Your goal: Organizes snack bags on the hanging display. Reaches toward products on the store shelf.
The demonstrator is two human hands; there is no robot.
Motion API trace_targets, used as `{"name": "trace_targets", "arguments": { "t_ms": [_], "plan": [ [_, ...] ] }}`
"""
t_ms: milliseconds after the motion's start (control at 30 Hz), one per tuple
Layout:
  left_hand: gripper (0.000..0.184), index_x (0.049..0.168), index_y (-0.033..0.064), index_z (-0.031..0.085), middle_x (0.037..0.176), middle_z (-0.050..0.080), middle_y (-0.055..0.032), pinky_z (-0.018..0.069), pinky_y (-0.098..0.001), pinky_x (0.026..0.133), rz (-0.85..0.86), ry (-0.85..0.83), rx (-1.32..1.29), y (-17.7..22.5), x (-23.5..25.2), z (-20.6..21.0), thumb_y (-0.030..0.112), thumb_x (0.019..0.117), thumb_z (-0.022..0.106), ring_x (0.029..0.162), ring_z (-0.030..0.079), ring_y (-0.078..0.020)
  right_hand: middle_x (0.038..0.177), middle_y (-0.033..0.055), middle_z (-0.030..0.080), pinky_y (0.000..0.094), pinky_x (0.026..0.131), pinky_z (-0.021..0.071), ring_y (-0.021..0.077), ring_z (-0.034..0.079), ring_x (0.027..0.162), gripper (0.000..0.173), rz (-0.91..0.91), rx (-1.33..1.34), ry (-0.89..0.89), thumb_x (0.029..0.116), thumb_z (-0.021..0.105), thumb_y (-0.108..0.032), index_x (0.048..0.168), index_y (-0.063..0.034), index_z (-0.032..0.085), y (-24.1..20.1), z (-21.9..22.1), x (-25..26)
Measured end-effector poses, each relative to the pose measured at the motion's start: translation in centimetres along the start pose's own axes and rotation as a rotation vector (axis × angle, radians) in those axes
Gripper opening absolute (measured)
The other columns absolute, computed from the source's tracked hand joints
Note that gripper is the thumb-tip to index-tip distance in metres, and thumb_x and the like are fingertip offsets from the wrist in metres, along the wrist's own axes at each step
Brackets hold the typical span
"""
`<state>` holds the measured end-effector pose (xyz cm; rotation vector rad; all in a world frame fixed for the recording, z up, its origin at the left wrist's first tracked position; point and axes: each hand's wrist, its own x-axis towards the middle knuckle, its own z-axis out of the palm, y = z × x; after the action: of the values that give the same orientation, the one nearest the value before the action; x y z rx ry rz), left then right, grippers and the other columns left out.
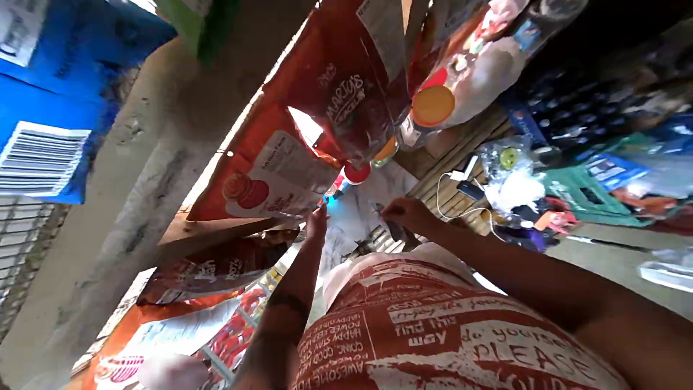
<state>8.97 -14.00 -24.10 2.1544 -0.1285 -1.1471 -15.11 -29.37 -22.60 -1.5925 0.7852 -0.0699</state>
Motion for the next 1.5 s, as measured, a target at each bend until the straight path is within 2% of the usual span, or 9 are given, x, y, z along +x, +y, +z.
{"name": "trace_targets", "arguments": {
  "t_ms": [67, 233, 367, 500, 567, 867, 1000, 1100, 1500],
  "plan": [
    [0.061, 0.156, 0.0042, 0.030, 0.133, 0.062, -0.0226, 0.0540, -0.0504, 0.092, -0.009, 0.011, -0.048, 0.0, 0.3, 0.3, 0.043, 0.1102, 0.042, 0.112, 0.066, -0.0335, 0.102, 0.0143, 0.073, 0.0468, 0.090, 0.0565, 0.0244, 0.070, 0.093, 0.017, 0.058, 0.016, 0.004, 0.0966, 0.071, -0.012, 0.109, -0.0012, 0.073, -0.1, 0.1, -0.7],
    [0.054, 0.149, 0.0047, 0.040, 0.123, 0.065, -0.0215, 0.0554, -0.0482, 0.083, 0.021, 0.065, -0.061, -1.2, 0.5, 0.6, 0.042, 0.1103, 0.042, 0.100, 0.067, -0.0313, 0.101, 0.0147, 0.072, 0.0454, 0.089, 0.0564, 0.0234, 0.069, 0.092, 0.018, 0.140, 0.049, -0.004, 0.0987, 0.068, -0.012, 0.111, 0.0002, 0.071, -0.8, 0.6, -2.5],
    [0.041, 0.143, 0.0019, 0.046, 0.119, 0.064, -0.0215, 0.0558, -0.0466, 0.083, 0.057, 0.095, 0.016, -2.9, -0.3, -0.2, 0.028, 0.1126, 0.038, 0.097, 0.067, -0.0300, 0.100, 0.0128, 0.072, 0.0426, 0.086, 0.0575, 0.0216, 0.069, 0.090, 0.014, -0.066, 0.036, 0.110, 0.0947, 0.072, -0.011, 0.105, -0.0019, 0.075, 2.6, 2.3, -1.9],
    [0.037, 0.142, 0.0021, 0.050, 0.118, 0.067, -0.0178, 0.0563, -0.0428, 0.083, -0.004, 0.121, 0.010, -2.7, -1.1, -1.2, 0.023, 0.1122, 0.040, 0.098, 0.068, -0.0263, 0.144, 0.0206, 0.056, 0.0501, 0.110, 0.0469, 0.0335, 0.054, 0.134, 0.013, -0.195, 0.132, 0.130, 0.0897, 0.075, -0.009, 0.101, -0.0025, 0.075, 6.7, 4.5, 2.4],
    [0.035, 0.140, 0.0003, 0.050, 0.117, 0.068, -0.0170, 0.0564, -0.0399, 0.081, -0.016, 0.108, 0.004, -1.7, -1.0, -1.2, 0.020, 0.1117, 0.041, 0.097, 0.069, -0.0242, 0.153, 0.0233, 0.047, 0.0505, 0.115, 0.0412, 0.0354, 0.048, 0.141, 0.013, -0.198, 0.155, 0.076, 0.0905, 0.074, -0.006, 0.100, 0.0016, 0.073, 8.3, 4.7, 6.3],
    [0.034, 0.133, 0.0017, 0.056, 0.117, 0.069, -0.0133, 0.0549, -0.0386, 0.083, -0.021, 0.154, 0.012, -2.5, -1.0, -1.5, 0.024, 0.1119, 0.041, 0.097, 0.068, -0.0211, 0.133, 0.0205, 0.063, 0.0506, 0.102, 0.0524, 0.0304, 0.064, 0.119, 0.020, 0.026, 0.187, 0.131, 0.0890, 0.078, -0.013, 0.103, 0.0006, 0.072, 21.1, 5.8, 10.0],
    [0.034, 0.134, 0.0013, 0.057, 0.117, 0.070, -0.0134, 0.0559, -0.0386, 0.084, -0.006, 0.178, 0.009, -2.6, -0.6, -1.3, 0.024, 0.1110, 0.045, 0.097, 0.070, -0.0209, 0.115, 0.0196, 0.070, 0.0492, 0.095, 0.0554, 0.0288, 0.069, 0.103, 0.025, 0.142, 0.239, 0.065, 0.0944, 0.073, -0.013, 0.114, 0.0015, 0.069, 21.1, 4.7, 8.8],
    [0.035, 0.136, 0.0022, 0.057, 0.115, 0.071, -0.0134, 0.0558, -0.0376, 0.083, 0.006, 0.189, 0.026, -2.9, -0.6, -1.1, 0.025, 0.1111, 0.045, 0.095, 0.070, -0.0199, 0.117, 0.0208, 0.069, 0.0490, 0.101, 0.0515, 0.0302, 0.067, 0.109, 0.028, 0.226, 0.230, -0.014, 0.0963, 0.071, -0.013, 0.120, 0.0022, 0.067, 19.2, 3.5, 8.0],
    [0.033, 0.126, -0.0029, 0.060, 0.114, 0.071, -0.0136, 0.0562, -0.0366, 0.087, -0.006, -0.043, 0.039, -3.1, -3.4, -3.6, 0.018, 0.1113, 0.039, 0.101, 0.069, -0.0200, 0.108, 0.0181, 0.071, 0.0441, 0.097, 0.0538, 0.0258, 0.068, 0.102, 0.023, 0.095, 0.320, 0.032, 0.0961, 0.072, -0.014, 0.112, 0.0032, 0.071, 9.0, 5.7, 7.5]
  ]
}}
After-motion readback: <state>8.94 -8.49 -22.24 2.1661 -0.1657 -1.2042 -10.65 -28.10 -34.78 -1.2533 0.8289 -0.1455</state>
